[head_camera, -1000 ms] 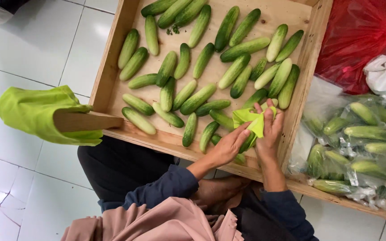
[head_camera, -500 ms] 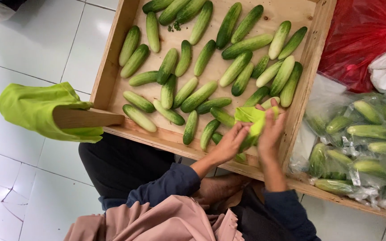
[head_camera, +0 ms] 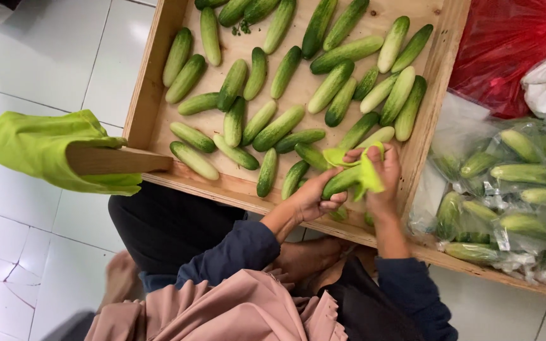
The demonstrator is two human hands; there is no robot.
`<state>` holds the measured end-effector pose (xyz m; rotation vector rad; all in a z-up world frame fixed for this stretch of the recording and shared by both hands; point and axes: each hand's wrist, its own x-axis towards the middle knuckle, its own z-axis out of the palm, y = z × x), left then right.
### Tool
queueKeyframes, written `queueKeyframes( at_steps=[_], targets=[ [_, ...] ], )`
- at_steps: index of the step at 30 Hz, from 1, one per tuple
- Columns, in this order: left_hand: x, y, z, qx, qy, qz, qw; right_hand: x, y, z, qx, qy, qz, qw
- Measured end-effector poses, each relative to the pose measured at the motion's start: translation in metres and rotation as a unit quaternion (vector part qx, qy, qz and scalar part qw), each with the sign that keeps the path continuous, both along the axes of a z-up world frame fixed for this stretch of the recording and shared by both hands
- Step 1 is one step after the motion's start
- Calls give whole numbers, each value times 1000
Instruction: Wiping cucumbers with a cloth and placing them into plastic bags
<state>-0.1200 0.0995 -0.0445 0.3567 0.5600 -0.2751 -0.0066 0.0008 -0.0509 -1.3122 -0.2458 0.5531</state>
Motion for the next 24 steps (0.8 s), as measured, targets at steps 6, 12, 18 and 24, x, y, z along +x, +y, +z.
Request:
queueKeyframes(
  at_steps=[6,12,18,24],
  targets=[
    [6,-24,-26,126,93,82,984,-50,15,23,-260,-527,26,808],
    [4,-18,5,216,-20,109,970,-15,10,43,-160,-237,-36,957],
    [7,-7,-10,477,-69,49,875,-56,-2,1,-233,-346,-33,908],
    [-1,-4,58,577,-61,-55,813,-11,-8,6,-199,-115,-102,968]
  ],
)
